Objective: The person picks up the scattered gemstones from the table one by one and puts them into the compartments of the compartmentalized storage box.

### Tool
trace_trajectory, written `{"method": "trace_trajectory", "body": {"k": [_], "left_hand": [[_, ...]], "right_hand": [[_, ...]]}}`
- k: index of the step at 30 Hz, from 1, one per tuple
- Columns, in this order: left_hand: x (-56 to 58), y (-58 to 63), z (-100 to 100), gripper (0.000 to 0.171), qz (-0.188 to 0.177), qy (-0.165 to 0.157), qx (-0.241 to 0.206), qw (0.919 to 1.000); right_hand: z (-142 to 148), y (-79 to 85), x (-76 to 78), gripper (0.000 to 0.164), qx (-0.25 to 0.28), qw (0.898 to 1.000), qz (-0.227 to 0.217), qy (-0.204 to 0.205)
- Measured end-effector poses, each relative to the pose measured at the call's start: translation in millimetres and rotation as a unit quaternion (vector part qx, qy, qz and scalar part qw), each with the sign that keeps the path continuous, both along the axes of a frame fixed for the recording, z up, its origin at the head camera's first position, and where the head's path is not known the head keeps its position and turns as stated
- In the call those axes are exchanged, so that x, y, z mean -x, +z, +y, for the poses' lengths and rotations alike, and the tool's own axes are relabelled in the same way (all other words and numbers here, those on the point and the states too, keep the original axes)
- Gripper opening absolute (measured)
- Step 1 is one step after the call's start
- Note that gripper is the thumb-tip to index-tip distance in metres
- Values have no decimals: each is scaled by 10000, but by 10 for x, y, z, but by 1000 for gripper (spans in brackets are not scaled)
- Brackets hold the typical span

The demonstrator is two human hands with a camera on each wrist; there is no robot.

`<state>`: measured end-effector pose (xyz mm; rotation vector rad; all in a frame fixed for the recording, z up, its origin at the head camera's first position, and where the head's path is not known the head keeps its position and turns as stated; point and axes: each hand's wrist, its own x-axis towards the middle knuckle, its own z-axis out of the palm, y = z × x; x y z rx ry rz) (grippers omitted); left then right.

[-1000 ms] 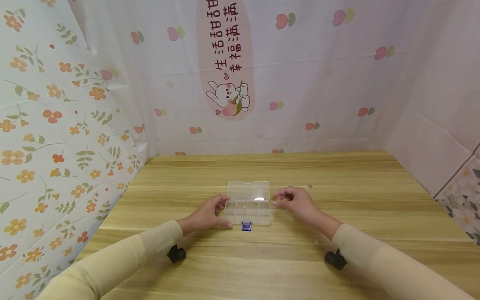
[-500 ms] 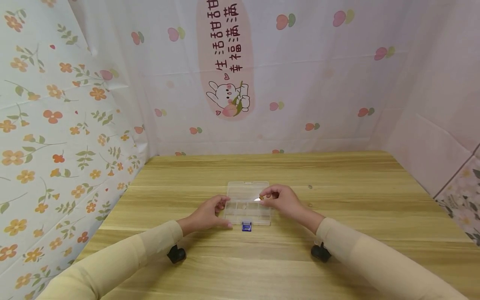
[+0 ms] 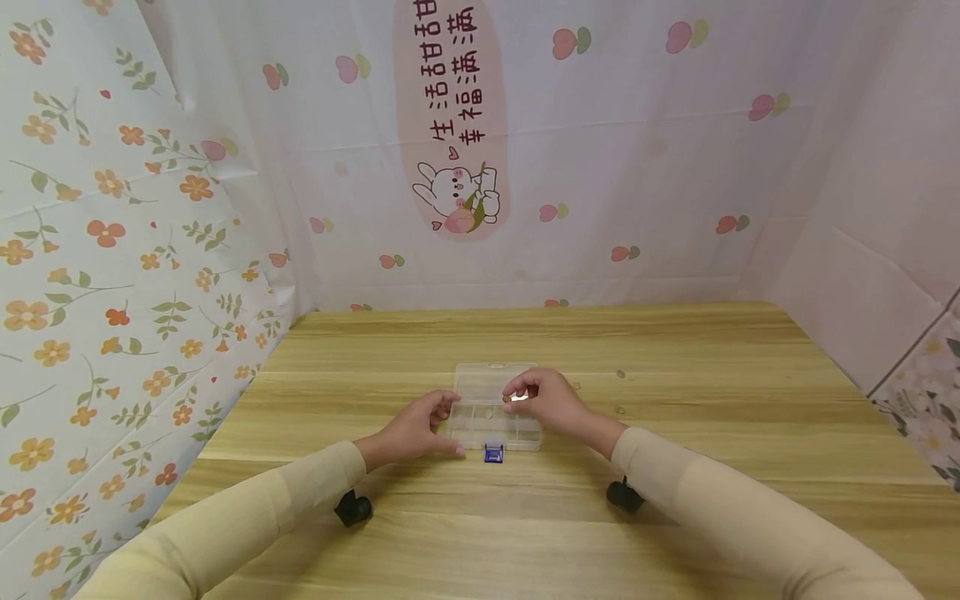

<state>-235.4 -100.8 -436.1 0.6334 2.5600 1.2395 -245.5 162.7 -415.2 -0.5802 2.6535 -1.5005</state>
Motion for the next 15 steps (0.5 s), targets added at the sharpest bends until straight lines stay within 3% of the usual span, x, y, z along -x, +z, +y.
{"method": "trace_trajectory", "body": {"k": [15], "left_hand": [[-7,8,-9,79,-8,-19,-17,10000]], "right_hand": [[-58,7,3,14,-391,9989,128,202]]}}
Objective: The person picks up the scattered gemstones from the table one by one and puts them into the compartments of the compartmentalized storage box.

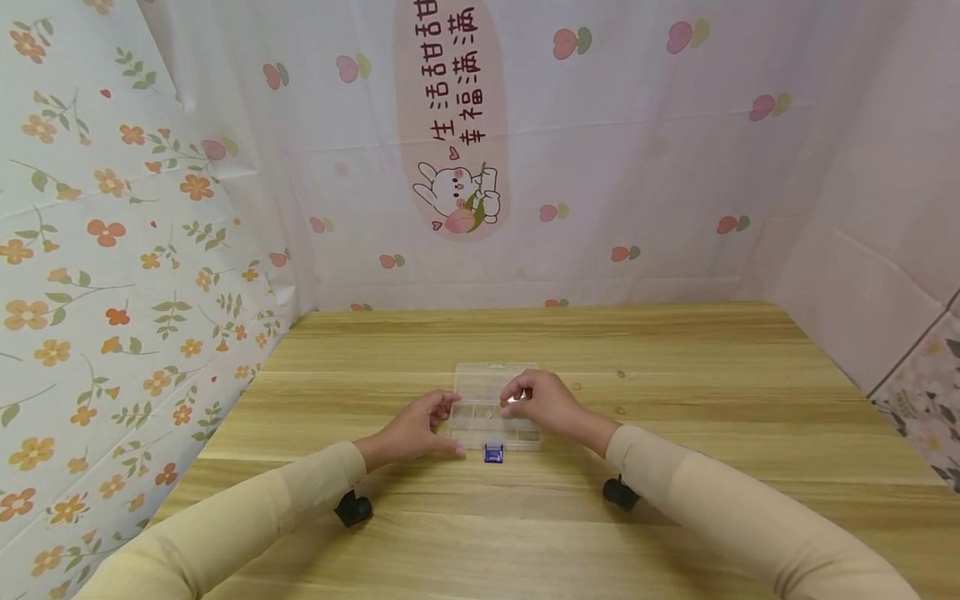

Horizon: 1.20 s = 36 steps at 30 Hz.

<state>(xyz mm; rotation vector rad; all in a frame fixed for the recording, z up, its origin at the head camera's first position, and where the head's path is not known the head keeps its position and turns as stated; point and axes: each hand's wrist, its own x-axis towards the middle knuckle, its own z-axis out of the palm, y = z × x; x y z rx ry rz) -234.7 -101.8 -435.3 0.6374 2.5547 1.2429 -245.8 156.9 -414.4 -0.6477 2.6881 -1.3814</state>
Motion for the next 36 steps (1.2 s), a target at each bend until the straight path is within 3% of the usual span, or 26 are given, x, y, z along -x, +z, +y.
{"method": "trace_trajectory", "body": {"k": [36], "left_hand": [[15,-23,-10,81,-130,26,-86,9999]], "right_hand": [[-42,-6,37,10,-424,9989,125,149]]}}
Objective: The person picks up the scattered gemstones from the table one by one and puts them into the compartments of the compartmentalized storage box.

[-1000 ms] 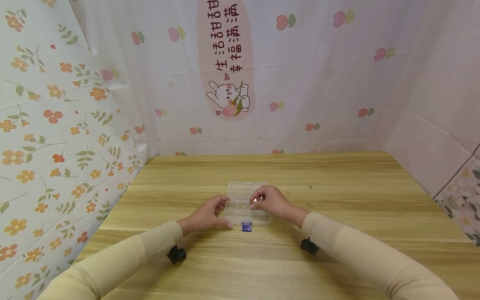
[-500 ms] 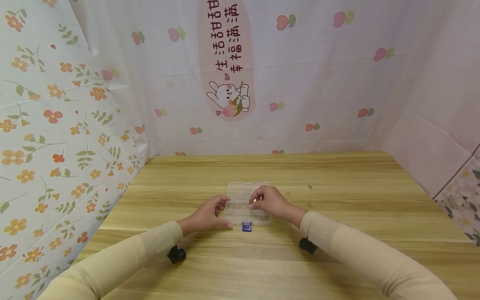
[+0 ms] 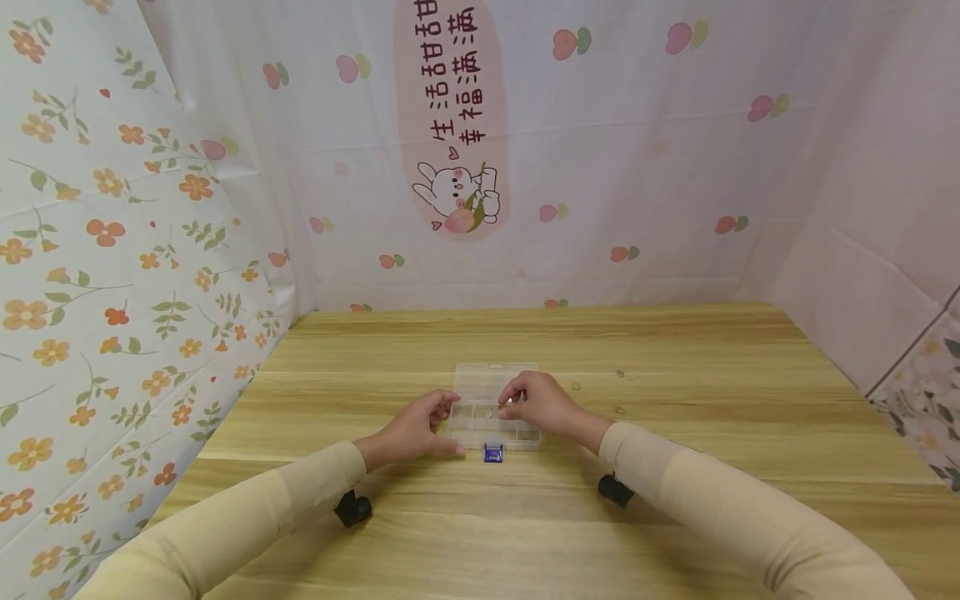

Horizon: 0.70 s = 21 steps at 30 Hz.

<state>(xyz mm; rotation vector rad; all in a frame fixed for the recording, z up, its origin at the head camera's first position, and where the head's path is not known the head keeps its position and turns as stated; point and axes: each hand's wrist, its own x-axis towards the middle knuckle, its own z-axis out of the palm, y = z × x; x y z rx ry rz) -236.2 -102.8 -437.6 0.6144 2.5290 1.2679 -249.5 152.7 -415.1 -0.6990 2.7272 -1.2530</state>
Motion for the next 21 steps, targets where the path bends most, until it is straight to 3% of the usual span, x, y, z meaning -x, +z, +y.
{"method": "trace_trajectory", "body": {"k": [21], "left_hand": [[-7,9,2,80,48,43,121,9999]], "right_hand": [[64,71,-12,15,36,9997,12,-231]]}}
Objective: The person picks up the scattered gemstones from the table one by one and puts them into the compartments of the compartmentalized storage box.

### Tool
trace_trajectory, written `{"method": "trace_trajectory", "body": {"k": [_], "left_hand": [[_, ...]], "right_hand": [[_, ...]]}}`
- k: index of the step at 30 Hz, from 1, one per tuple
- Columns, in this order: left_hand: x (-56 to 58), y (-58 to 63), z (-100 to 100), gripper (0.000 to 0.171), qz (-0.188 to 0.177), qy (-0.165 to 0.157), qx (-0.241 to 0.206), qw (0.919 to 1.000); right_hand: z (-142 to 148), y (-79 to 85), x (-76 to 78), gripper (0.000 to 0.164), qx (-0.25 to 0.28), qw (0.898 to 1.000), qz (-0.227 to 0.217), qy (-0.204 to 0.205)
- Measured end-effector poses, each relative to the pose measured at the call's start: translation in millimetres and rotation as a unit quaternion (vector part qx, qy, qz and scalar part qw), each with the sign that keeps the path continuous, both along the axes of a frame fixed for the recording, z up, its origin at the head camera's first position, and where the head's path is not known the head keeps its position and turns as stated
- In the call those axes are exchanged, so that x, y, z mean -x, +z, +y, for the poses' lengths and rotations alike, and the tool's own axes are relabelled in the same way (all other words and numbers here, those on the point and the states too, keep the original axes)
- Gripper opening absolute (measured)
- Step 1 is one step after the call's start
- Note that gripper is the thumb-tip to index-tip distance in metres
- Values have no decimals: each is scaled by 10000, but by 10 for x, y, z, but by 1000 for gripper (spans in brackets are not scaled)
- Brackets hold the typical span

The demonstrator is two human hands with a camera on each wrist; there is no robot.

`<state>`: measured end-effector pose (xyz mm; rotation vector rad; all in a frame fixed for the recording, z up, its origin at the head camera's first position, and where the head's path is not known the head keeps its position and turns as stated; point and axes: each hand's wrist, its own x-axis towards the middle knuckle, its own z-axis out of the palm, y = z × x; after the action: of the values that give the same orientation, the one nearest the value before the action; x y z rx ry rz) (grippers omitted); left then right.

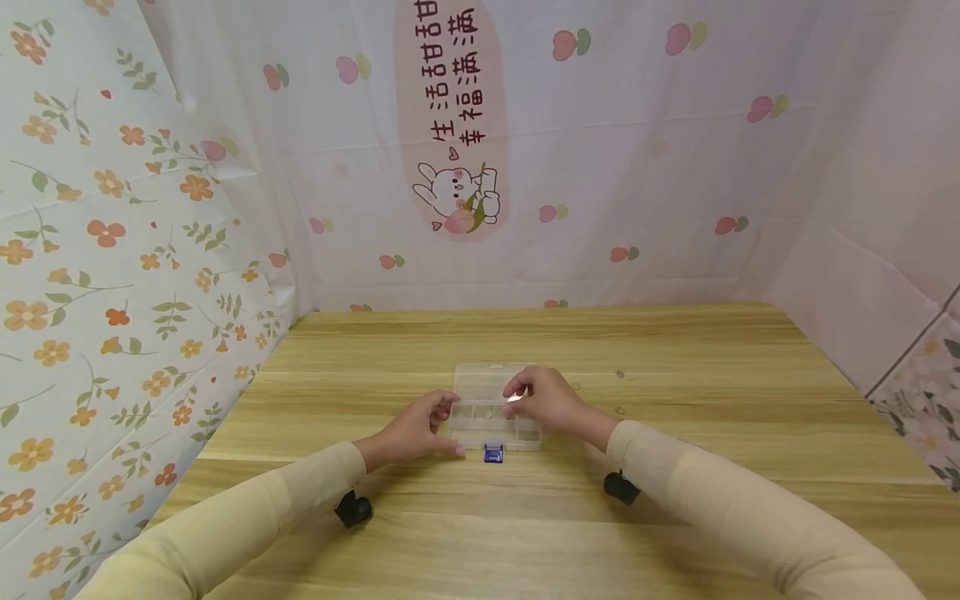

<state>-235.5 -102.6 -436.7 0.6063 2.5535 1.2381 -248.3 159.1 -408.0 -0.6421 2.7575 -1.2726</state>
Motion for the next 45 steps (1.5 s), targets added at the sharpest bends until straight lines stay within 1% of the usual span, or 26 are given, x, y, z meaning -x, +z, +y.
{"method": "trace_trajectory", "body": {"k": [4,8,11,16,23,28,31,35,40,45], "left_hand": [[3,-4,-4,81,18,-8,11,10000],[1,1,-8,81,53,-34,24,10000],[-1,3,-12,81,57,-43,33,10000],[5,-5,-14,81,32,-20,87,10000],[-5,16,-7,80,-33,-31,-25,10000],[-7,16,-2,80,-31,-7,25,10000],[-7,12,0,80,-8,-9,50,10000],[-8,12,0,80,23,-31,76,10000],[-19,25,-5,80,10,-22,88,10000],[-33,28,-2,80,-21,-15,53,10000]], "right_hand": [[51,30,-15,15,55,10000,59,-14],[126,55,-47,16,69,9999,16,-86],[201,69,-71,16,65,9999,-19,-134],[347,75,-109,16,114,9998,46,-149],[556,126,-181,22,305,9992,-82,-262],[700,156,-249,28,556,9980,-148,-246],[788,168,-291,29,615,9976,-99,-312],[909,178,-343,30,550,9973,-45,-492],[1059,182,-407,33,508,9965,-166,-647],[1188,143,-465,36,705,9947,-313,-679]]}}
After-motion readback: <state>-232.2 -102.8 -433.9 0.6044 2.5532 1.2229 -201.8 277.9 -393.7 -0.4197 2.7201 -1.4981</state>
